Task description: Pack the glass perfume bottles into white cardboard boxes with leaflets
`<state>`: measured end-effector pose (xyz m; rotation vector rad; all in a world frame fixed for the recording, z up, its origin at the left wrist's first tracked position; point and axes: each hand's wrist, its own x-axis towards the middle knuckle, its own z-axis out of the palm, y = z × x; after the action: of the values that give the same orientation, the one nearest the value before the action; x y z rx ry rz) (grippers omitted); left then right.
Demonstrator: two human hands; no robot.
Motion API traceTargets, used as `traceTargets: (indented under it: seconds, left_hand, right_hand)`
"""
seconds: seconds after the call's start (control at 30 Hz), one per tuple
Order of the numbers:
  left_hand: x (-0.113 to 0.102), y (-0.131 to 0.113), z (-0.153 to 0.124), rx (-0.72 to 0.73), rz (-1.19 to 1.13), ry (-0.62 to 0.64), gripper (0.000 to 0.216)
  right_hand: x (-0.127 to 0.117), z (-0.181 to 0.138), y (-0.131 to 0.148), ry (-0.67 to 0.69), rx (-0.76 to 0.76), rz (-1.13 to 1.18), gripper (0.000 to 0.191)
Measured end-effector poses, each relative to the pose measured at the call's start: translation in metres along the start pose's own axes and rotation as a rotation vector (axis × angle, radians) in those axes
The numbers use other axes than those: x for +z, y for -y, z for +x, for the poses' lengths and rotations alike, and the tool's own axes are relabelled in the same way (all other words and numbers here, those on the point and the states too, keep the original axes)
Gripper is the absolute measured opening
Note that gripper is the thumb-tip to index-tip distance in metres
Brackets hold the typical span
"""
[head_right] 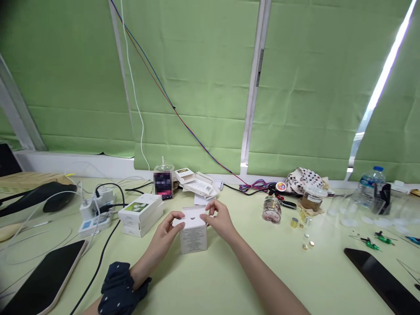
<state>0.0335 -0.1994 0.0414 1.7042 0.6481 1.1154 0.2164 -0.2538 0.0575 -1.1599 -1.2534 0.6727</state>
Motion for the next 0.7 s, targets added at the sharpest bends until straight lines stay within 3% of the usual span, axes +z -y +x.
traceTargets:
  seconds: [0.23, 0.4, 0.53, 0.63, 0.7]
  left_hand:
    - [0.006, 0.0, -0.001, 0.047, -0.057, -0.133, 0.029]
    - [0.004, 0.004, -0.005, 0.17, 0.131, -0.116, 0.031]
    - [0.003, 0.005, -0.007, 0.307, 0.273, -0.054, 0.032]
    - [0.003, 0.003, -0.006, 0.262, 0.241, -0.043, 0.031]
    - [0.002, 0.001, -0.004, 0.209, 0.134, -0.059, 0.024]
  right_hand:
    - [0.008, -0.008, -0.006, -0.22, -0.047, 0.026, 0.031]
    - [0.011, -0.012, 0.002, -0.184, 0.01, 0.173, 0.029]
    - [0.01, -0.012, 0.001, -0.16, -0.021, 0.142, 0.028]
    - [0.01, -0.011, -0.002, -0.177, -0.04, 0.126, 0.044]
    - [0.007, -0.011, -0.001, -0.089, -0.028, 0.142, 0.047]
